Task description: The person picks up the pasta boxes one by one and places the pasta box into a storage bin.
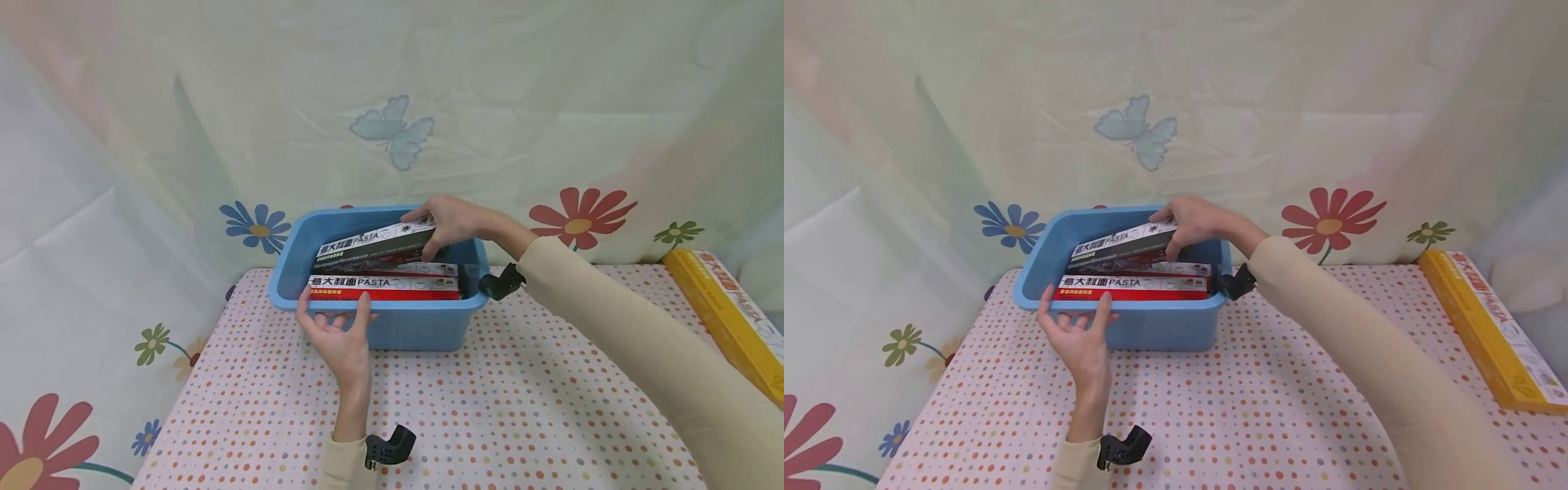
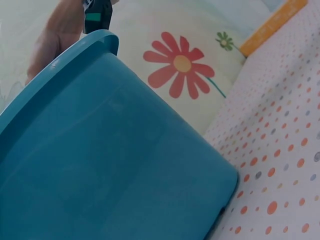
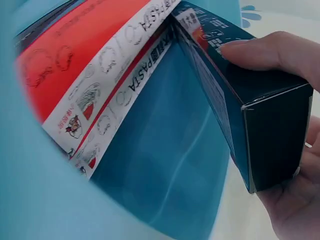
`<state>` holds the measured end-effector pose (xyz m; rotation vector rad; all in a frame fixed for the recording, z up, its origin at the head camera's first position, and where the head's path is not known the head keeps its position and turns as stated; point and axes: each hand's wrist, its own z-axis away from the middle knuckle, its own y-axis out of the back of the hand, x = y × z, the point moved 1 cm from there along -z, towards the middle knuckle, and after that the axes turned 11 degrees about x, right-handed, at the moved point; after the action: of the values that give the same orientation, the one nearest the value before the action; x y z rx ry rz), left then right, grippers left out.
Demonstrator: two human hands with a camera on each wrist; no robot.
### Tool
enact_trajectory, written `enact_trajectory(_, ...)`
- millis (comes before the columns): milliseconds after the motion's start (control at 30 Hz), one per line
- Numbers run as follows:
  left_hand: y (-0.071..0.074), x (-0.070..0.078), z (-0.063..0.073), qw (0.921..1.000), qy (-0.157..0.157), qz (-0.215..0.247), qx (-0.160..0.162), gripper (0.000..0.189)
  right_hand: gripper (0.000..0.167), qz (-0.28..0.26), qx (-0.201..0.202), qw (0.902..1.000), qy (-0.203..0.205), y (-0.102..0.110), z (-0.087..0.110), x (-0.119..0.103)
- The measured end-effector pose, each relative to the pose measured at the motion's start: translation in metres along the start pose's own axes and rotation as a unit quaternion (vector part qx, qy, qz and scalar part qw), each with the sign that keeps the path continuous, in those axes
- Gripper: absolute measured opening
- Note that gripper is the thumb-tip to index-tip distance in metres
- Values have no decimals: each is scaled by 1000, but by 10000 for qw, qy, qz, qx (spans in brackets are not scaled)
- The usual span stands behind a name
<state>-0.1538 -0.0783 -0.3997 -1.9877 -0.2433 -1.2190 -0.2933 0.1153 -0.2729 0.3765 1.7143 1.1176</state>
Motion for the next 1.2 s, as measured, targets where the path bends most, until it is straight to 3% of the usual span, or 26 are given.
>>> enact_trajectory(433,-1,0,2,10000,21,-4,27,84,78,-45,-218,9996,195,0,-7,20)
enact_trajectory(667,-3,0,6,10000,30,-18,-7,83,78,-113,-244,9996,-29,2,0,25)
enact_trajectory(967,-5,0,7,9999,80,-92,-15,84,73,-772,-334,9958,-365,5,6,26)
enact_trajectory(1200,-3,-2,4,9999,111,19,-27,84,73,-1144,-307,9929,-78,5,14,19)
